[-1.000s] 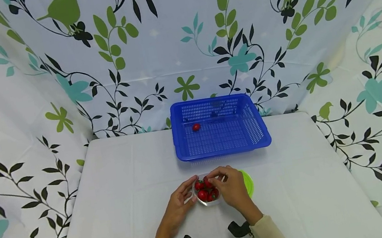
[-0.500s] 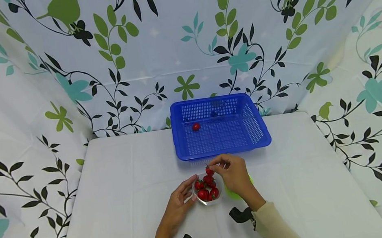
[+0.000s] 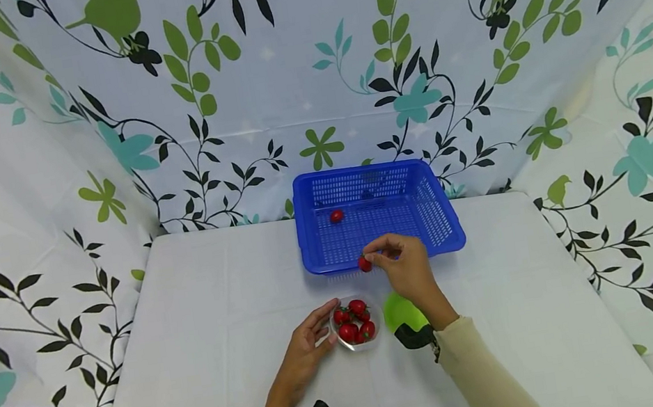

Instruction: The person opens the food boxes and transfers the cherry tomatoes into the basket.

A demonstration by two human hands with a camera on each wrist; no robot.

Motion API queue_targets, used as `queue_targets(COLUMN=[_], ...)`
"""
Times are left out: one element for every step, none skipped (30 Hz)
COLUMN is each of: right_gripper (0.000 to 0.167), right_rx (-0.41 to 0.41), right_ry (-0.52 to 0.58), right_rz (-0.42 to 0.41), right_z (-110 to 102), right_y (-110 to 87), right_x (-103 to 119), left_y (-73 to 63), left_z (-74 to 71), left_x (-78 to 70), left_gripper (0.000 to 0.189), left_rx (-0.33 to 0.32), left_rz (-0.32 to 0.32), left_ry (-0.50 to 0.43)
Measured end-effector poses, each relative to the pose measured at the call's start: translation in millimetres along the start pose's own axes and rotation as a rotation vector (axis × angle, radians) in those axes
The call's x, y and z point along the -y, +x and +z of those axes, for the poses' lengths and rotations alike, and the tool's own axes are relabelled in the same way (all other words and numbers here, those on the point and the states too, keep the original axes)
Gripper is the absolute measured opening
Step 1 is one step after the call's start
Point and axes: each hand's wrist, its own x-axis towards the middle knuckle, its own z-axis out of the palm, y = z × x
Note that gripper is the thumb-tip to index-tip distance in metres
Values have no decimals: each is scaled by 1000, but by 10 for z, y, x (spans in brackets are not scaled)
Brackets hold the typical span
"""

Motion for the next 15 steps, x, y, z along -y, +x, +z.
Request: queue_targets(right_gripper=[6, 7, 7, 7, 7, 7, 7, 7, 6, 6, 6, 6, 5, 5, 5], right_rx=[-2, -3, -5, -6, -7, -6, -5, -5, -5, -4, -4, -5, -4, -5, -5], right_ry=[2, 1, 1, -2, -3, 0, 1, 0, 1, 2, 3, 5, 4, 4, 7], right_rz=[3, 7, 11, 15, 18, 21, 24, 28, 32, 34, 34, 35, 35, 35, 34], right_z=[-5, -12, -15, -18, -20, -22, -24, -25, -25, -24, -23, -20, -18, -18, -16], right_y=[23, 41, 57, 73, 87, 101, 113, 124, 136, 149, 161, 176, 189, 203, 218], right_x=[3, 10, 18, 19, 25, 28, 31, 31, 27, 22, 19, 10, 2, -3, -9], left_y=[0, -2, -3, -4, -5, -6, -6, -7, -8, -9, -9, -10, -11, -12, -14], left_z=[-1, -1, -1, -1, -1, -1, -1, -2, -2, -3, -4, -5, -5, -6, -6], left_x=[0, -2, -4, -8, -10, -12, -14, -15, -15, -15, -14, -13, -11, -10, -9], left_gripper=[57, 57, 57, 57, 57, 57, 58, 58, 58, 58, 58, 58, 58, 58, 58], left_rx=[1, 2, 2, 3, 3, 4, 5, 6, 6, 7, 8, 8, 8, 8, 8], left_rz=[1, 4, 3, 4, 4, 4, 4, 5, 7, 9, 11, 13, 15, 16, 16], left_ry=[0, -1, -1, -2, -2, -3, -4, -4, -3, -2, -1, -1, 0, -1, -1])
